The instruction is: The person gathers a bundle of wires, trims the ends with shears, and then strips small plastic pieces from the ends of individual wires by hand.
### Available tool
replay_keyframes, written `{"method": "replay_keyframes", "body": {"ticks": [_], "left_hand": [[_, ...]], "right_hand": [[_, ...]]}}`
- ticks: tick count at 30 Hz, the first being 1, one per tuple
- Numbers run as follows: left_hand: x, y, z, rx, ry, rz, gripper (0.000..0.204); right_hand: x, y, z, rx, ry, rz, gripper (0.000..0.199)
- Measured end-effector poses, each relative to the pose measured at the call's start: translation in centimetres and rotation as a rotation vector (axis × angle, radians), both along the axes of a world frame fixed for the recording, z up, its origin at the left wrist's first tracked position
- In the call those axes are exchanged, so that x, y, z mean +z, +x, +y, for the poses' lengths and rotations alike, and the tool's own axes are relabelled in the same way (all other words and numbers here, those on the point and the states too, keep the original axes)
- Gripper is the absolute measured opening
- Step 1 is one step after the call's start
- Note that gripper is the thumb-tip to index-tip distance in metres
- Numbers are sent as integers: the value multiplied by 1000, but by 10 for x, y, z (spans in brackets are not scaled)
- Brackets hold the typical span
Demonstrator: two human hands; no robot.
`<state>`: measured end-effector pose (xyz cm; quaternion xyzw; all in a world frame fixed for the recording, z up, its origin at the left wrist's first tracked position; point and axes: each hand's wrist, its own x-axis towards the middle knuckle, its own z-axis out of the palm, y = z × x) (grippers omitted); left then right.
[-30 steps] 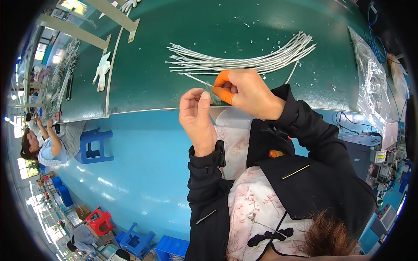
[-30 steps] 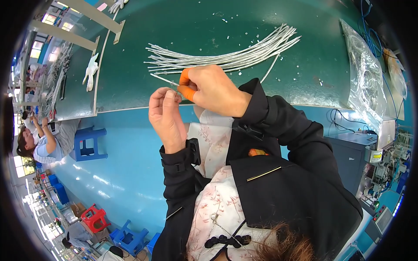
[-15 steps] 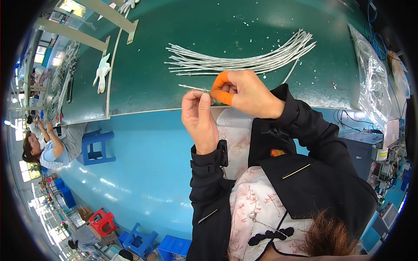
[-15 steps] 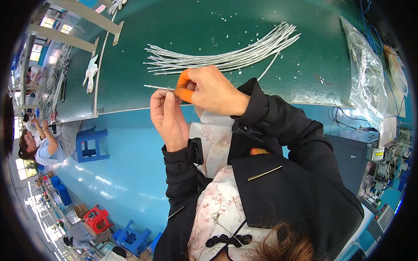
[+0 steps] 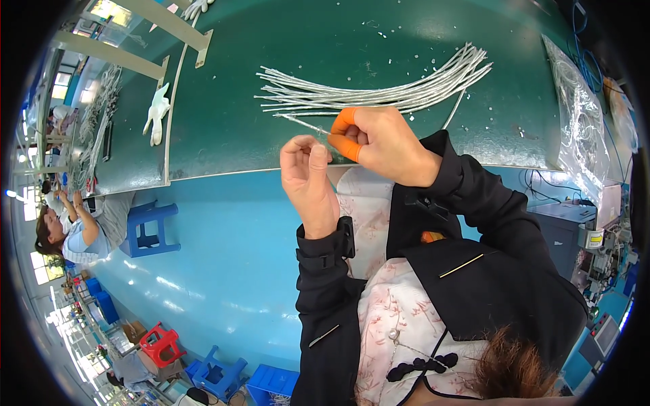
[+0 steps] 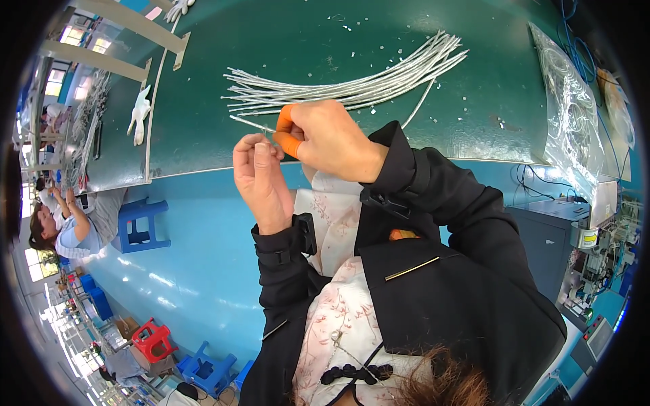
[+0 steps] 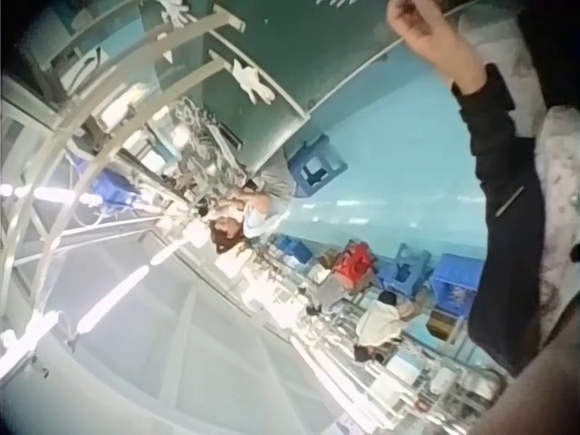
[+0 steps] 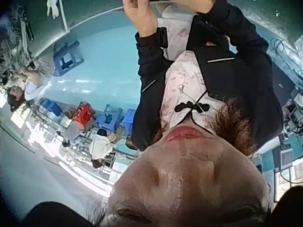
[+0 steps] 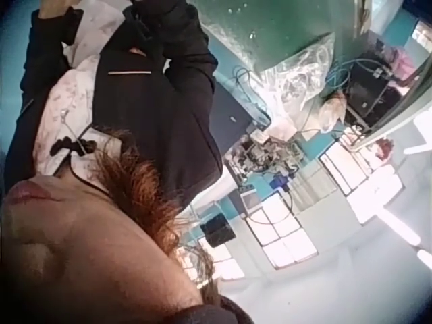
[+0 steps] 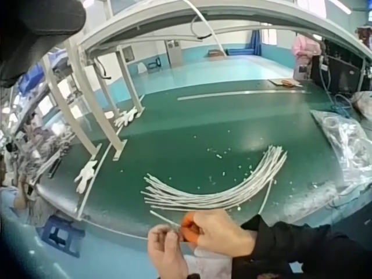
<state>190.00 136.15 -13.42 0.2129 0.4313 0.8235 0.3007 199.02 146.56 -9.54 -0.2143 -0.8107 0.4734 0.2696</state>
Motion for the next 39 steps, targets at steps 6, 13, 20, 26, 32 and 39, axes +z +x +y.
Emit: {"method": "replay_keyframes", "body": {"ticks": [6, 13, 20, 26, 32, 39], "left_hand": [[-2, -3, -3, 9, -52, -49, 9], [-8, -6, -1, 69, 3, 366, 9], [-3, -2, -3, -3, -25, -25, 11], [-2, -4, -5, -28, -26, -59, 10], [-9, -7, -2, -18, 12, 273, 11], [-5, -1, -6, -22, -1, -1, 13]], "right_hand": [[-6, -3, -8, 21, 263, 74, 9], [-10, -3, 6, 54, -237, 37, 9], [-1, -1, -5, 30, 23, 36, 11], [-3, -2, -11, 20, 273, 49, 12], [1, 1, -3, 27, -205, 6, 12], [1, 3, -4, 26, 163, 50, 10]]}}
